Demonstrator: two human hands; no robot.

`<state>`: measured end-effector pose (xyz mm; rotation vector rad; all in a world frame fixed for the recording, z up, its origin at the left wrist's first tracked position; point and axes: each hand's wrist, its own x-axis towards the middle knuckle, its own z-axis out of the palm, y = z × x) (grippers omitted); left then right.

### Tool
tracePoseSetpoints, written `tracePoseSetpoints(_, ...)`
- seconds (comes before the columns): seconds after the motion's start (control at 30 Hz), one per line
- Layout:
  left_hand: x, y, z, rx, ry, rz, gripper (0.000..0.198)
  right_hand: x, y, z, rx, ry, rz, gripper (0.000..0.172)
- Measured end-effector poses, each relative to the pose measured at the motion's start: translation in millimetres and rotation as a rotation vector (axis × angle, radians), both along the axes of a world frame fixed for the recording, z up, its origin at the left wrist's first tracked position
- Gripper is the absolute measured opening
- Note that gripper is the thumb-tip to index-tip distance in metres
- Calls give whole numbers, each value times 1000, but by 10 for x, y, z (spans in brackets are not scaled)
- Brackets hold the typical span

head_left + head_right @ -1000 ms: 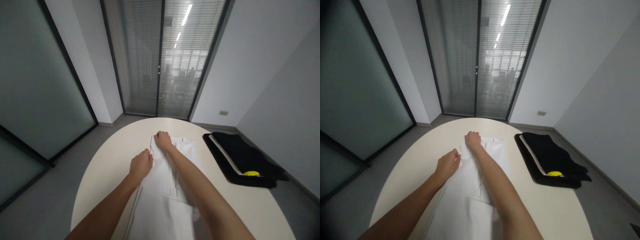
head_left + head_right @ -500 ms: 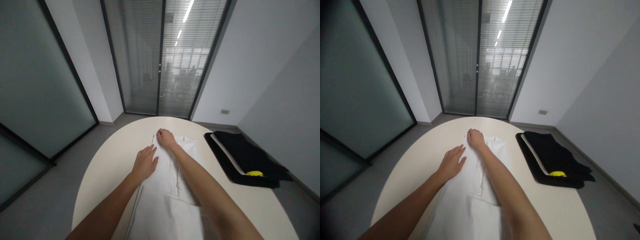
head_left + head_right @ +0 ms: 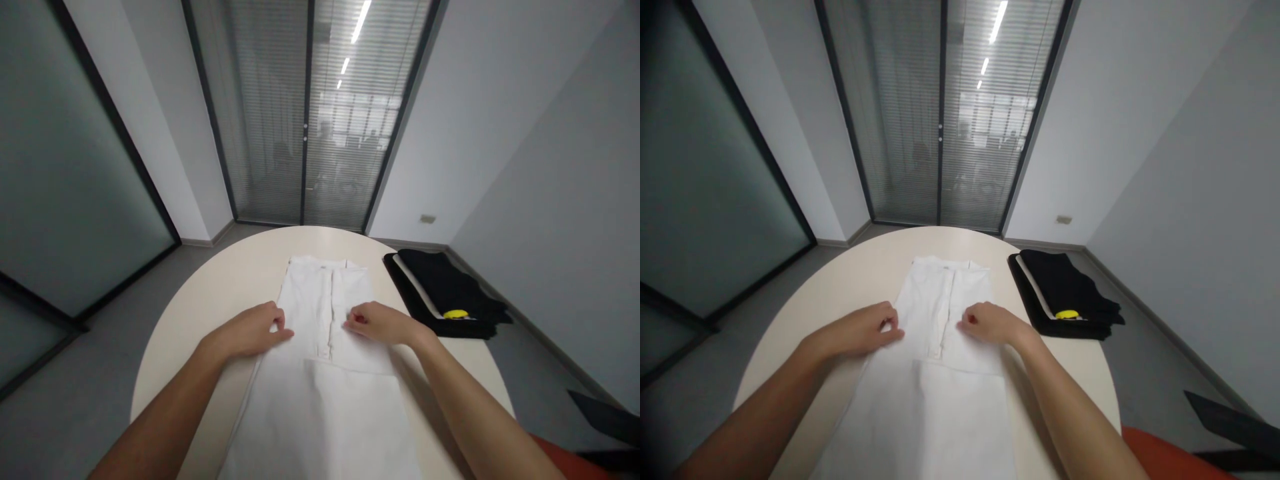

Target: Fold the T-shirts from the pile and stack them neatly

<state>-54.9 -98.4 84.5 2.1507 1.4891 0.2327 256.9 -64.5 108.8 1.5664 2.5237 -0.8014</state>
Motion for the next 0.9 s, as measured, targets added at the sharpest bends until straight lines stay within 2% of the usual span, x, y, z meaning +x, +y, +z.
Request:
tracePoseSetpoints(0.1, 13, -143, 124, -186, 78, -52, 30, 158, -294, 62, -136, 9, 11, 40)
tracePoseSetpoints(0.27, 25, -172, 147, -214, 137, -100, 25, 228, -535, 45, -237, 64, 19, 33)
tracePoseSetpoints(0.47, -67, -91, 120, -342, -8, -252, 20, 262, -629, 78, -280, 50, 13, 14)
tracePoseSetpoints(0.6, -111, -41, 127, -453, -45, -261, 27, 207, -689, 185, -237, -56, -44, 30)
tracePoseSetpoints(0.7, -136, -31, 156, -492, -43, -289, 23, 176, -707, 214, -236, -114, -37, 27)
tracePoseSetpoints(0.8, -162, -40, 198, -511, -82, -337, 17, 227, -687, 208, -292, -8, 44, 20)
tracePoseSetpoints(0.9, -189, -41, 245, -565, -179, -297, 25, 339, -629, 242, -325, 143, 73, 20)
